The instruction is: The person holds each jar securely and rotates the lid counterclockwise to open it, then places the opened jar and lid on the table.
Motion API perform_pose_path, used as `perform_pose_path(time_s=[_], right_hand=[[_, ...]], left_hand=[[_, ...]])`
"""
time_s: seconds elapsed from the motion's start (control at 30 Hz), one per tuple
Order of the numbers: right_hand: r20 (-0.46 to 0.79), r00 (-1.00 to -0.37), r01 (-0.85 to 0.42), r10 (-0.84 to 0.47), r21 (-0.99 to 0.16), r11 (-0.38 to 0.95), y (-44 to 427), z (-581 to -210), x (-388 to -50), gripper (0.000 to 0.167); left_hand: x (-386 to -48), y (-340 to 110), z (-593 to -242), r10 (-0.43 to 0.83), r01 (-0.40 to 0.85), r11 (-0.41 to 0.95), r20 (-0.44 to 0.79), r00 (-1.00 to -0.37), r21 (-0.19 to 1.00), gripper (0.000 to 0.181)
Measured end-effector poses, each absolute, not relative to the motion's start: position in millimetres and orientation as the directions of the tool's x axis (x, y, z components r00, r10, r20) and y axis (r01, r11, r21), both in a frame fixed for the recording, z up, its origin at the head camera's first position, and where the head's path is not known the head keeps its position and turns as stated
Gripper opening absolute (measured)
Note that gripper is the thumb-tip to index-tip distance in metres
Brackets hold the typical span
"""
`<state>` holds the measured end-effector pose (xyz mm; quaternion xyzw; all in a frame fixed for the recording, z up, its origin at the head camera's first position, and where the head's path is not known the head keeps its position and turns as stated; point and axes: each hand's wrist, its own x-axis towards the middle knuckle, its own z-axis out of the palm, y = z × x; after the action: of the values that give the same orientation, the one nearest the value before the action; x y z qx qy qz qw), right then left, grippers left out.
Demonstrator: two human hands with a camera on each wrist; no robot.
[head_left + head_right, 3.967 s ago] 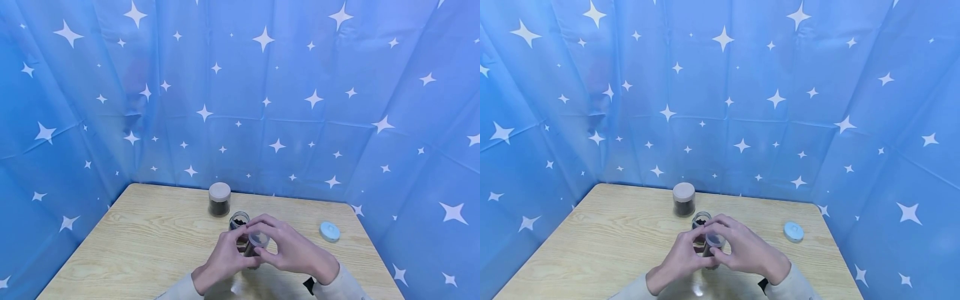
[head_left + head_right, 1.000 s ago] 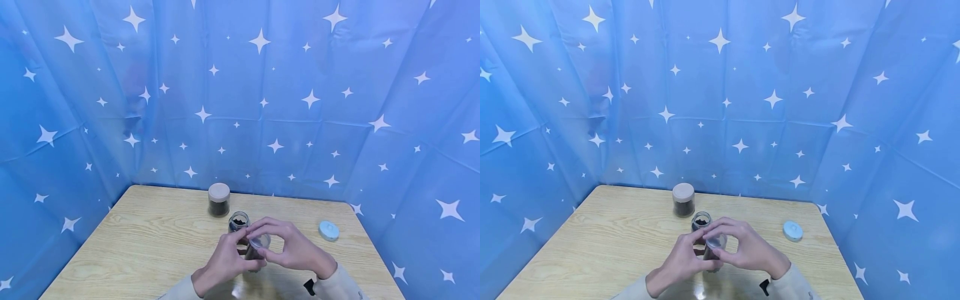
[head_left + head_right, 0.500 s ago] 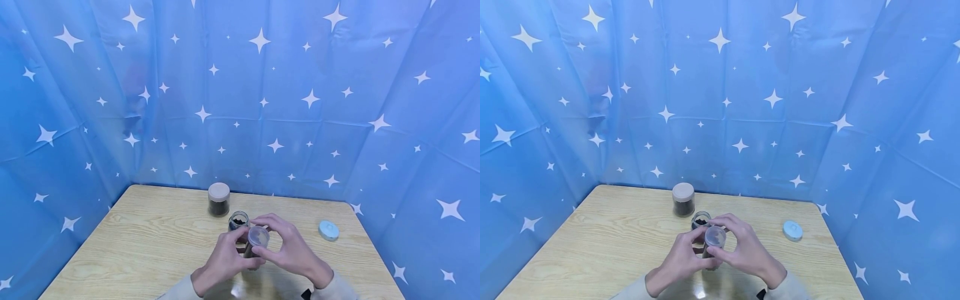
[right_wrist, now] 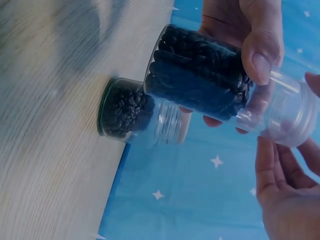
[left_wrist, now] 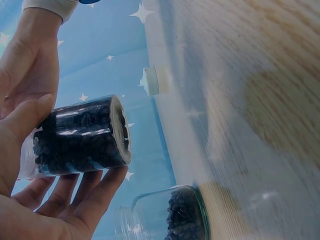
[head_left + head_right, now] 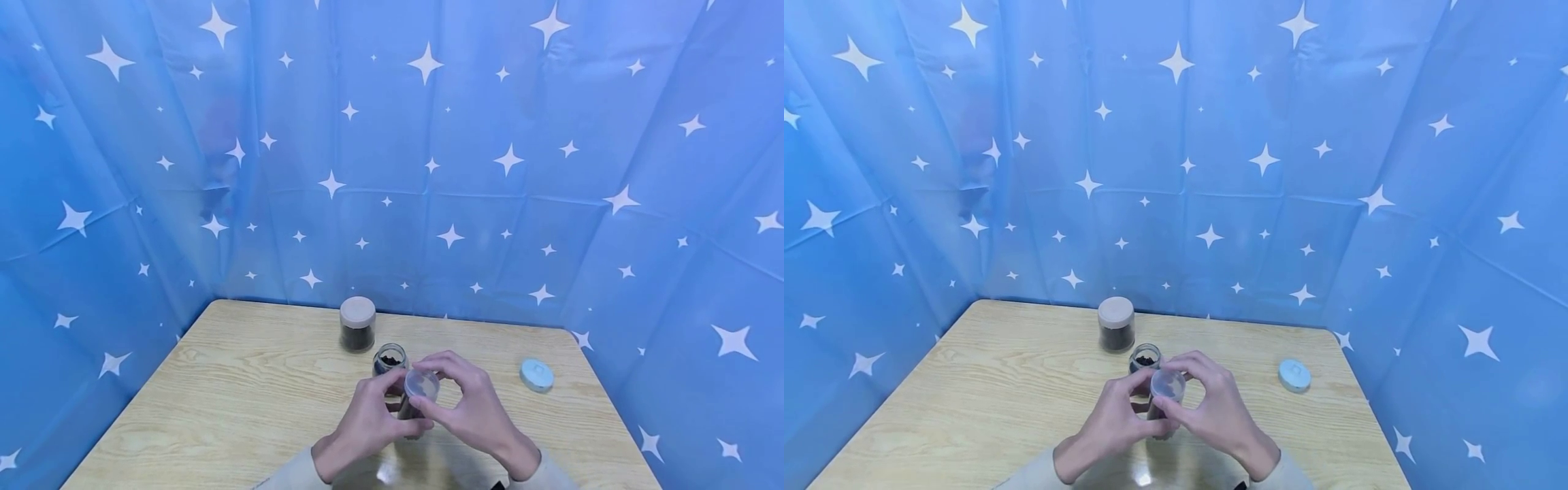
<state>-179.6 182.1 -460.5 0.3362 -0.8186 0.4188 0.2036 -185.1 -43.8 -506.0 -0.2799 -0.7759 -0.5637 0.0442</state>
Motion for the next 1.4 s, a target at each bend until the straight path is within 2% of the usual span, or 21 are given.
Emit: perform_pose_path(time_s=[0.27, 0.5, 0.73, 0.97, 1.4], right_hand=[[0.643, -0.665, -0.744, -0.38, -0.532, 0.403, 182, -463, -182, 0.046], [0.631, -0.667, -0.745, -0.397, -0.542, 0.389, 183, -462, -182, 0.046], [0.56, -0.653, -0.746, -0.51, -0.593, 0.303, 190, -457, -187, 0.046], [0.476, -0.597, -0.739, -0.646, -0.639, 0.213, 202, -450, -195, 0.049], [0.423, -0.597, -0.725, -0.682, -0.649, 0.232, 206, -446, -197, 0.058]], left_hand=[[-185, -45, -506, 0.39, 0.493, 0.211, 0.39, -0.834, 0.844, 0.055], [-184, -45, -505, 0.391, 0.492, 0.216, 0.387, -0.835, 0.843, 0.054], [-183, -47, -505, 0.394, 0.486, 0.209, 0.382, -0.836, 0.848, 0.053], [-179, -48, -506, 0.417, 0.475, 0.205, 0.363, -0.834, 0.856, 0.063], [-178, -48, -505, 0.414, 0.463, 0.196, 0.355, -0.838, 0.864, 0.066]])
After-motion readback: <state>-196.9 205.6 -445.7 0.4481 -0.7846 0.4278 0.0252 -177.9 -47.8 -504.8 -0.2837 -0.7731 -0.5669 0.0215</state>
